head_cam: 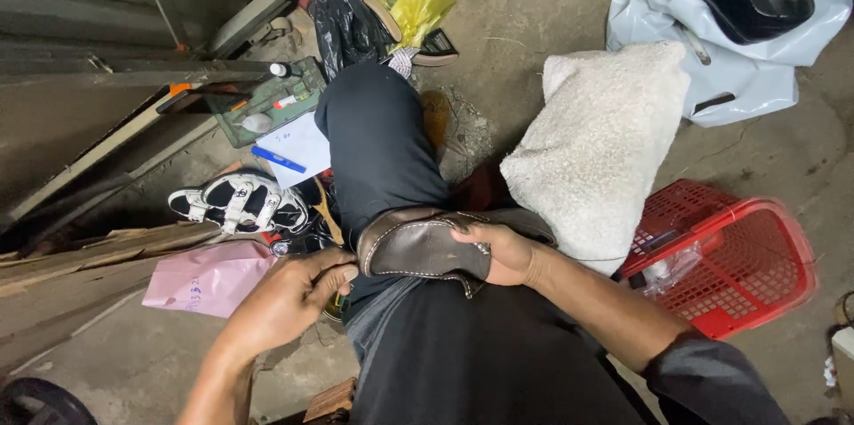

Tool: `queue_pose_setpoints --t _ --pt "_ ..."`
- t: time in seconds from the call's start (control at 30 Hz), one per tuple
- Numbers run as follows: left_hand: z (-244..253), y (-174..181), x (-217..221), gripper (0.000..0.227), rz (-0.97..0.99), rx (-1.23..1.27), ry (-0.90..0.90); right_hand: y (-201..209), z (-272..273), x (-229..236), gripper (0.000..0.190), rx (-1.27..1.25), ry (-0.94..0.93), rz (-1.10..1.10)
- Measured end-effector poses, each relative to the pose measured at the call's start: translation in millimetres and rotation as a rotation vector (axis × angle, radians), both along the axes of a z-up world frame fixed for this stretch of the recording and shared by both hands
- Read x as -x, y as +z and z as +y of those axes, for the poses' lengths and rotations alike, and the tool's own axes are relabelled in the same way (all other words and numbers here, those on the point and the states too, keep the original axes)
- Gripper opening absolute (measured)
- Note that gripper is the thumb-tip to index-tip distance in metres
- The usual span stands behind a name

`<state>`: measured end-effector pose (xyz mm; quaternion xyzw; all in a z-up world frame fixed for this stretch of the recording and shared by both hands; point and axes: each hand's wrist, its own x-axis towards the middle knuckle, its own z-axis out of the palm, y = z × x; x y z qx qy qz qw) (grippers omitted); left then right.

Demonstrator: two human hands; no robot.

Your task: The person sews the sole of a brown leather shoe using a needle and thread. They repeatedly push the needle through the sole and pull the thread tight to secure the stitching.

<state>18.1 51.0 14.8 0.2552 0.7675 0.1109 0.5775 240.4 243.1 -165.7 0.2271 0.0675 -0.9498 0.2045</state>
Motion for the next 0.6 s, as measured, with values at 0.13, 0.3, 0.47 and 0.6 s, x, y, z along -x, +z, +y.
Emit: queue_pose_setpoints --t 0.13,0.3,0.47,0.6 --pt "-2 2 -23 0.033 0.099 0.180 0.086 9 4 2 0.037 0.001 -0.004 0.035" --pt "-21 -15 -41 0.032 0.314 -0.092 0.106 82 34 20 0.044 -0.083 0.143 0.035" --pt "-25 -17 -33 0.031 0.321 -0.236 0.050 103 70 -4 0.018 -1.226 0.552 0.386" --pt "-28 -27 -24 0.027 0.417 -0.196 -0.241 97 70 -16 0.030 -1.393 0.538 0.452"
